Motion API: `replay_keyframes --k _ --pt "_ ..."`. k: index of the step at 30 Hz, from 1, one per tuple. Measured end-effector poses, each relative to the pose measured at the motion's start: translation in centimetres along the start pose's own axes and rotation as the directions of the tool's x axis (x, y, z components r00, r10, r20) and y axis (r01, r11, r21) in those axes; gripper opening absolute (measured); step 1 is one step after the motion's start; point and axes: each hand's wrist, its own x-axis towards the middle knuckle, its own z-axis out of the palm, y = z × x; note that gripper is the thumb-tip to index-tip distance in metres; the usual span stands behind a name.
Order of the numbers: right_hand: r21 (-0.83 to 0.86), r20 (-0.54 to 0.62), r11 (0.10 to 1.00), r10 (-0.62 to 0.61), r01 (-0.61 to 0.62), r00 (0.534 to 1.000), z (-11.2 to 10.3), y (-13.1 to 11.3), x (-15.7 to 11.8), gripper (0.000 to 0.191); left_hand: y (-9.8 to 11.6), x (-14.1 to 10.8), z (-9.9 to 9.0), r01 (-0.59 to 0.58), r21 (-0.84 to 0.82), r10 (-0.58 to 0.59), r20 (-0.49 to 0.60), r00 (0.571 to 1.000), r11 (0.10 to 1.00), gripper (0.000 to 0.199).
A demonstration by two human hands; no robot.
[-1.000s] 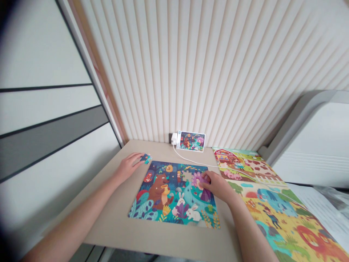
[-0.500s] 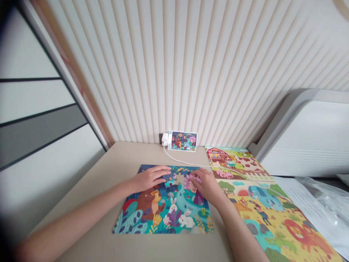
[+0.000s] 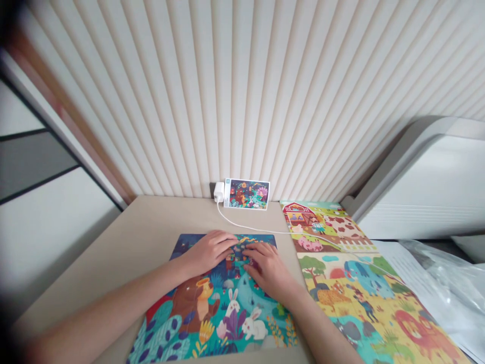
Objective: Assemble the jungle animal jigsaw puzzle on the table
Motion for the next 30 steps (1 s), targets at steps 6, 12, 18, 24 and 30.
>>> replay_keyframes --k 6,12,18,24,30 --pt "0.023 0.024 1.000 0.006 -0.006 1.000 0.2 0.0 0.2 0.029 -0.1 -0.3 -0.2 0.084 0.026 -0.084 -0.029 0.996 0.996 0.022" --pt "-0.016 -0.006 1.000 0.002 -0.003 1.000 0.7 0.3 0.2 0.028 0.0 -0.1 -0.3 0.086 0.015 -0.085 -0.023 0.996 0.996 0.022" --pt "-0.092 -0.010 0.995 -0.035 0.034 0.999 0.3 0.2 0.2 0.027 0.3 -0.2 -0.6 0.059 0.031 -0.059 -0.016 0.998 0.998 0.022" --pt "-0.124 0.006 0.992 -0.022 0.023 1.000 0.0 -0.3 0.3 0.028 0.4 -0.2 -0.8 -0.101 0.010 0.100 0.054 0.994 0.995 0.018" --pt "-0.130 0.017 0.990 -0.060 0.062 0.998 -0.6 -0.9 0.4 0.027 0.3 -0.1 -0.7 -0.253 0.015 0.251 0.085 0.964 0.967 0.018"
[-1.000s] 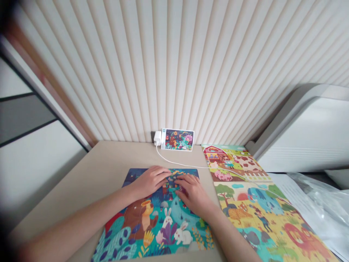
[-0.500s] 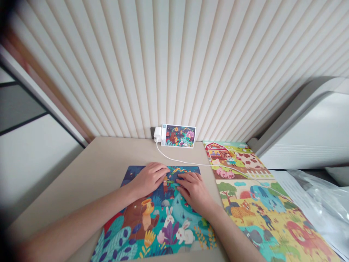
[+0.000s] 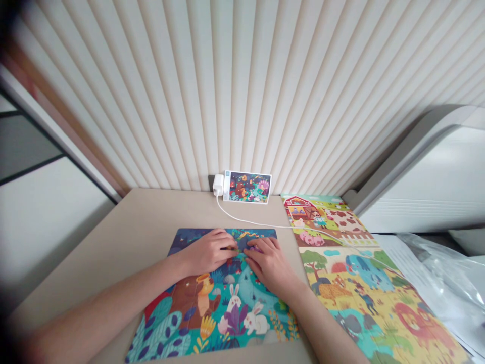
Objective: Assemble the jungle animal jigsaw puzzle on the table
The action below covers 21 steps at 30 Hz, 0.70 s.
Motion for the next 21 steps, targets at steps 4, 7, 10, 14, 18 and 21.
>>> replay_keyframes --k 4,7,10,14,18,21 --pt "0.026 0.032 0.999 -0.042 0.042 0.999 -0.3 -0.3 0.1 0.024 -0.1 -0.1 0.2 -0.005 0.002 0.005 0.002 1.000 1.000 0.019" --pt "0.039 0.039 0.998 -0.053 0.052 0.998 -0.5 -0.4 0.0 0.023 0.0 -0.1 0.2 -0.003 -0.012 0.003 0.026 1.000 1.000 0.019" --pt "0.040 0.051 0.999 -0.029 0.027 0.998 -0.5 -0.4 -0.2 0.023 0.1 0.0 0.1 -0.003 -0.037 0.004 0.054 0.999 0.999 0.023" --pt "0.031 0.061 0.999 0.006 -0.008 0.998 -0.3 -0.4 -0.4 0.020 0.2 0.0 0.1 -0.004 -0.090 0.009 0.058 0.998 0.996 0.030" --pt "0.017 0.017 0.998 0.060 -0.061 0.998 0.3 -0.1 -0.3 0.021 1.0 0.0 -0.2 0.063 -0.117 -0.057 0.059 0.997 0.991 0.027" --pt "0.009 0.002 0.994 0.105 -0.105 0.994 0.6 0.3 -0.1 0.026 2.1 0.0 -0.6 0.126 -0.101 -0.118 0.079 0.990 0.987 0.026"
